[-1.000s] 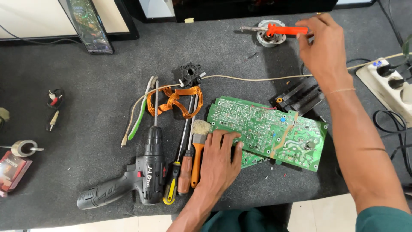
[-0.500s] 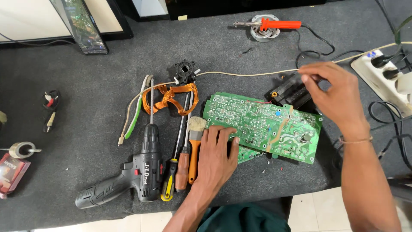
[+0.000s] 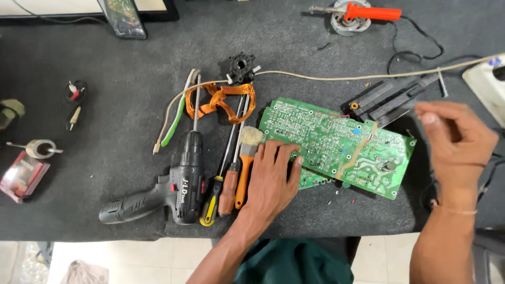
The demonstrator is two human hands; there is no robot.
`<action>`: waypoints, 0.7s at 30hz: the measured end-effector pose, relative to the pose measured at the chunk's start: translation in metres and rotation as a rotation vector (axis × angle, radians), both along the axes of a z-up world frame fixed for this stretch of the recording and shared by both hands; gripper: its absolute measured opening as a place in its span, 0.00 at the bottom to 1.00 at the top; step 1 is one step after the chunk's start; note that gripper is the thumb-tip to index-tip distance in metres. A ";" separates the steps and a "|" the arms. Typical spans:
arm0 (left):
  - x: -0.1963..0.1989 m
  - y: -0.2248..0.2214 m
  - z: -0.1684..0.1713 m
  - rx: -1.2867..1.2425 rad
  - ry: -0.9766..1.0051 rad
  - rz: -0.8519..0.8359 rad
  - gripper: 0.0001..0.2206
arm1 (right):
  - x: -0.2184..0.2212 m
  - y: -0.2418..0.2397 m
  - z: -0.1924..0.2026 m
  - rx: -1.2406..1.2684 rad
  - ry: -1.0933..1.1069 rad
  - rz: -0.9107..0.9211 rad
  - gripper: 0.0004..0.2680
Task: Soldering components on a circuit board and inspecting the board
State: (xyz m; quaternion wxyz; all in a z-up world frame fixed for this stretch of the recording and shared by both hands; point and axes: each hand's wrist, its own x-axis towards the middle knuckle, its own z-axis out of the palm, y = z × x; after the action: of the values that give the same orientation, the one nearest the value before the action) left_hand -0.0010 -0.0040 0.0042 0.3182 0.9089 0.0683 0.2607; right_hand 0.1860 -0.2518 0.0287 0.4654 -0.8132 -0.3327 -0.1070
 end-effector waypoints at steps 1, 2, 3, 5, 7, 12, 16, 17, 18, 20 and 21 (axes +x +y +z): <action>0.000 0.000 0.000 -0.002 -0.007 0.006 0.06 | -0.002 -0.002 -0.002 -0.002 -0.007 0.006 0.04; 0.001 0.000 0.000 0.003 0.001 0.003 0.06 | -0.004 -0.004 -0.005 0.013 0.019 -0.018 0.03; -0.002 -0.001 0.000 0.009 0.019 0.001 0.07 | -0.008 -0.006 -0.009 0.027 0.055 -0.042 0.03; -0.007 -0.001 0.005 0.007 0.042 -0.005 0.08 | -0.014 -0.009 -0.012 0.022 0.046 -0.037 0.03; -0.014 -0.002 0.011 0.008 0.066 -0.015 0.09 | -0.023 -0.016 -0.014 0.019 0.037 -0.036 0.03; -0.044 0.016 0.043 -0.014 0.204 0.013 0.13 | -0.040 -0.026 -0.025 -0.087 -0.136 -0.086 0.03; -0.071 0.044 0.048 -0.010 0.120 0.119 0.11 | -0.051 -0.019 -0.037 -0.062 -0.152 -0.091 0.04; -0.077 0.048 0.052 -0.013 0.245 0.223 0.11 | -0.052 -0.017 -0.041 0.009 -0.135 -0.099 0.05; -0.083 0.052 0.056 -0.015 0.371 0.327 0.12 | -0.053 -0.015 -0.046 0.079 -0.117 -0.107 0.05; -0.085 0.053 0.048 -0.016 0.403 0.342 0.12 | -0.048 -0.015 -0.056 0.101 -0.111 -0.131 0.07; -0.083 0.054 0.043 -0.019 0.427 0.353 0.13 | -0.044 -0.016 -0.060 0.122 -0.114 -0.157 0.09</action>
State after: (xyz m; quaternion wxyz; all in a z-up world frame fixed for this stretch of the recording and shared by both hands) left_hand -0.0843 0.0496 0.0473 0.2548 0.9142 0.2939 0.1138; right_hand 0.1415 -0.2678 -0.0314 0.4844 -0.7996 -0.2868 -0.2093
